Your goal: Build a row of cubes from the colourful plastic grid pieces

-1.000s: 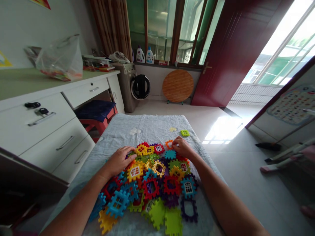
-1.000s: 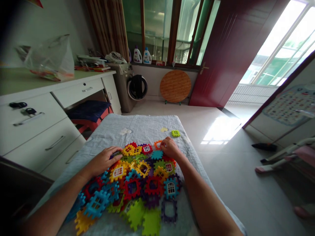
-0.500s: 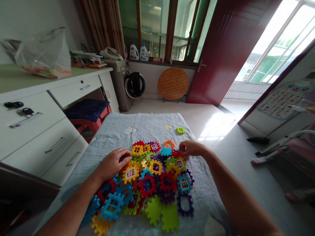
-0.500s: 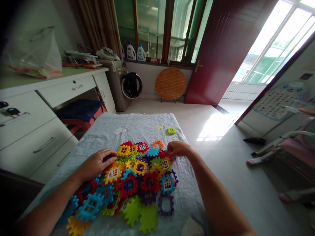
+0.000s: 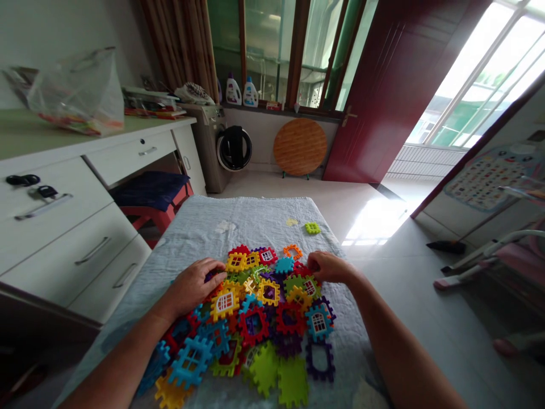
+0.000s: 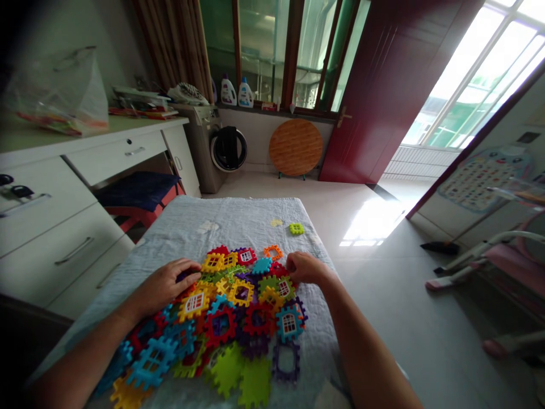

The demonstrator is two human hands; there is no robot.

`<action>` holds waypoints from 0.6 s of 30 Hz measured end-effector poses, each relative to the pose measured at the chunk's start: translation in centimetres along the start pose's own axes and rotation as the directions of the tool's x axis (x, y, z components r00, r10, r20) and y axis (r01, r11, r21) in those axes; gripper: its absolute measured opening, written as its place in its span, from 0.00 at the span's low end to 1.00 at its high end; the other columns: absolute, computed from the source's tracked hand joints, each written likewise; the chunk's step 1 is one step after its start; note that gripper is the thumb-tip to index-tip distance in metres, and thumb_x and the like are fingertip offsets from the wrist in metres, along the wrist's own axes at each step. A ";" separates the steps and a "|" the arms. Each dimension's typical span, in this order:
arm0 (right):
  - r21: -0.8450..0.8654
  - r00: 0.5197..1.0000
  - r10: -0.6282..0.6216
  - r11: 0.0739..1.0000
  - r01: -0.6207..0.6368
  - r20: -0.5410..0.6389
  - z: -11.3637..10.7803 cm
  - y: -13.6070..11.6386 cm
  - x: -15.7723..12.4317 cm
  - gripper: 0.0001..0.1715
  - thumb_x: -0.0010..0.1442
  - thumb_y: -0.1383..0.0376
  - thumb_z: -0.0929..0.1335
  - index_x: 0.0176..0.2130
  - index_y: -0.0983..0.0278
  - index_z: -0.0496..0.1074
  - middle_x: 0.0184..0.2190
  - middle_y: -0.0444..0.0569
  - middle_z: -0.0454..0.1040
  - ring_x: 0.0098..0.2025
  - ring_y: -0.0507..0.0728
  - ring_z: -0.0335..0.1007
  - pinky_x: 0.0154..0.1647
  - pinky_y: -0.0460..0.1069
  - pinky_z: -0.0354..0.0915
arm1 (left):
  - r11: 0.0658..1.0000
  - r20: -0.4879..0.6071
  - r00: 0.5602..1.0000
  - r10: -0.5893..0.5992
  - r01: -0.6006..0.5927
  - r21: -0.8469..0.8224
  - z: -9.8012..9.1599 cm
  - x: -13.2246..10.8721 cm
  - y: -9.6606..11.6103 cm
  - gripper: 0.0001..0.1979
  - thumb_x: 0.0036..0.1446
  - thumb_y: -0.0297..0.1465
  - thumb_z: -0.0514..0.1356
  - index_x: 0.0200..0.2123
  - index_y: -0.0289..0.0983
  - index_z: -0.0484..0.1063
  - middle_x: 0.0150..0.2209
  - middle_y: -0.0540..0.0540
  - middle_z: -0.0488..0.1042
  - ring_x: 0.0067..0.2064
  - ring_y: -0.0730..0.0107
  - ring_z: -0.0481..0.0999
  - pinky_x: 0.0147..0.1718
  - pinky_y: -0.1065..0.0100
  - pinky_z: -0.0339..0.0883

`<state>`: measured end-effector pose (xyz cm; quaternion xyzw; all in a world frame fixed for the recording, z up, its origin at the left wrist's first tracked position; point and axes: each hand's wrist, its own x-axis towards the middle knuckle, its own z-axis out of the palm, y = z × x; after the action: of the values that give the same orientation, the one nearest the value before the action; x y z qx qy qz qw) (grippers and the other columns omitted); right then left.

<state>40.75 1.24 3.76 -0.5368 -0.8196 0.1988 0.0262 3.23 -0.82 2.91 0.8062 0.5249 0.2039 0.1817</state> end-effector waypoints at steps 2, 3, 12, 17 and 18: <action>-0.030 1.000 0.012 0.999 -0.011 0.013 0.0 0.0 -0.2 0.05 0.43 0.70 0.68 0.27 0.64 0.69 0.26 0.43 0.68 0.28 0.51 0.58 0.28 0.45 0.52 | 1.000 0.001 1.000 -0.002 0.002 0.002 0.0 0.0 -0.1 0.16 0.58 0.43 0.53 0.38 0.40 0.74 0.40 0.46 0.76 0.44 0.62 0.74 0.46 0.65 0.65; -0.032 1.000 0.017 0.999 -0.017 0.017 0.1 0.1 -0.3 0.04 0.44 0.70 0.68 0.26 0.64 0.68 0.25 0.43 0.68 0.28 0.50 0.58 0.28 0.45 0.52 | 1.000 0.000 1.000 -0.002 0.002 0.000 0.1 0.0 -0.1 0.16 0.58 0.43 0.53 0.38 0.40 0.74 0.40 0.46 0.76 0.44 0.62 0.74 0.46 0.65 0.65; 0.109 0.996 0.062 0.993 -0.054 -0.069 0.6 1.3 -0.4 0.05 0.43 0.69 0.67 0.23 0.63 0.64 0.20 0.39 0.64 0.23 0.48 0.55 0.23 0.44 0.49 | 1.000 -0.005 1.000 0.000 0.000 -0.023 0.0 0.0 -0.1 0.17 0.57 0.44 0.53 0.38 0.41 0.75 0.40 0.46 0.76 0.43 0.62 0.74 0.46 0.65 0.66; 0.353 0.961 0.119 0.935 -0.023 -0.250 0.2 2.4 -0.2 0.09 0.44 0.71 0.64 0.31 0.63 0.65 0.21 0.38 0.60 0.23 0.48 0.53 0.22 0.43 0.50 | 1.000 -0.011 1.000 -0.008 0.008 -0.022 0.0 0.1 0.0 0.16 0.56 0.44 0.53 0.37 0.41 0.75 0.39 0.47 0.76 0.42 0.62 0.74 0.45 0.66 0.66; 0.368 0.934 0.160 0.929 -0.033 -0.319 0.1 2.4 -0.2 0.08 0.45 0.71 0.64 0.31 0.63 0.64 0.21 0.38 0.58 0.22 0.48 0.52 0.23 0.43 0.51 | 1.000 -0.015 1.000 -0.008 0.007 -0.025 0.0 0.1 0.0 0.16 0.56 0.44 0.54 0.37 0.41 0.75 0.39 0.47 0.76 0.42 0.62 0.74 0.44 0.66 0.66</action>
<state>42.92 1.85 2.85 -0.5896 -0.7249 0.2483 0.2555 3.24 -0.74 2.89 0.8003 0.5267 0.2160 0.1883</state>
